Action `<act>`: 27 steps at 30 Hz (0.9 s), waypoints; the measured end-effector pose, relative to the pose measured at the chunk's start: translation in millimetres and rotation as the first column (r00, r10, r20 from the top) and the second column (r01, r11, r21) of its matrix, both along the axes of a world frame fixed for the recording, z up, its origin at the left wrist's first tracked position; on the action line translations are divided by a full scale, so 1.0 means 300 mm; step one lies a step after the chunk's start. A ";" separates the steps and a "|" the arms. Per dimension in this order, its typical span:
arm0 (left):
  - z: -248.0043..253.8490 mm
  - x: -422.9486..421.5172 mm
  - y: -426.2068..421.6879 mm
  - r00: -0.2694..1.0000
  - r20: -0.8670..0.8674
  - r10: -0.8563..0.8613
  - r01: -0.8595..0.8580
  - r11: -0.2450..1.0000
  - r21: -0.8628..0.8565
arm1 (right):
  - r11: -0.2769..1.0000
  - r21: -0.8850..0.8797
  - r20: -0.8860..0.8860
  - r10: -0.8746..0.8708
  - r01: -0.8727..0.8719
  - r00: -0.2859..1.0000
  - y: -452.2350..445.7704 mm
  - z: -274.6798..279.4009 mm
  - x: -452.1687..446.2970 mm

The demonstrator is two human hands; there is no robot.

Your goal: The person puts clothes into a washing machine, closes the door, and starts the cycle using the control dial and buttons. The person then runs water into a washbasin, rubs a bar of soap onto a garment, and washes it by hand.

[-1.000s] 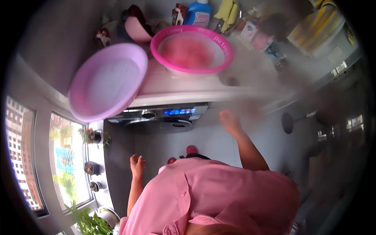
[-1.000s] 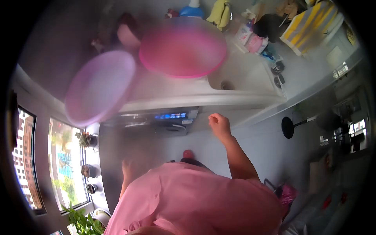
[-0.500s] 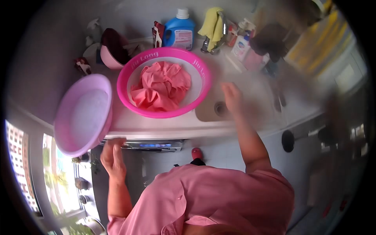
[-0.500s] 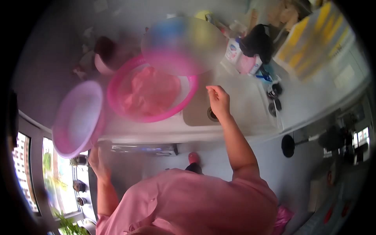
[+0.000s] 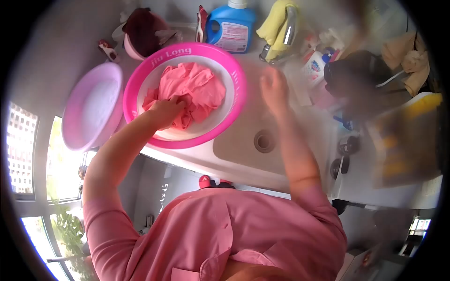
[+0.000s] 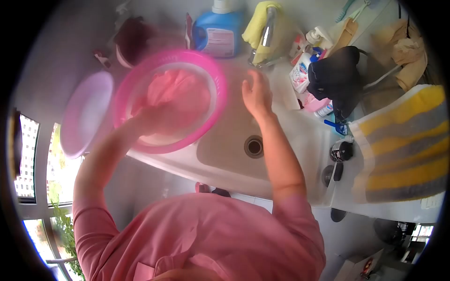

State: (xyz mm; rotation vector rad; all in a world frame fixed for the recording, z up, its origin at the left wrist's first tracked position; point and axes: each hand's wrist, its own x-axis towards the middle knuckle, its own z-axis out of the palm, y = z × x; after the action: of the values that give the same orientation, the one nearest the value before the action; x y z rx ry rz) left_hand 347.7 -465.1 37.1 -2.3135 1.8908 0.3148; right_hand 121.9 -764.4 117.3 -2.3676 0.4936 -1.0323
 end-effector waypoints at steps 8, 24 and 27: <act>0.469 -0.138 -0.064 0.959 -0.220 0.178 -0.237 0.928 -0.286 | 0.922 -0.364 -0.529 -0.322 0.133 0.785 -0.327 0.074 0.095; 0.634 -0.250 -0.017 -0.168 -0.965 -0.201 -0.897 0.437 0.066 | 0.917 -0.375 -0.519 -0.328 0.134 0.790 -0.259 0.047 0.022; 0.622 -0.222 0.009 -0.262 -0.884 -0.386 -0.832 0.555 0.004 | 0.974 -0.180 -0.434 -0.207 0.140 0.877 -0.191 0.108 -0.038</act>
State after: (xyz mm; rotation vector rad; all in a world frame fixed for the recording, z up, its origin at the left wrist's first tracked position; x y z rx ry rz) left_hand 281.0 -462.4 223.7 -3.5451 1.5006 3.0737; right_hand 110.7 -821.8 149.8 -2.7429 0.8396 -0.5929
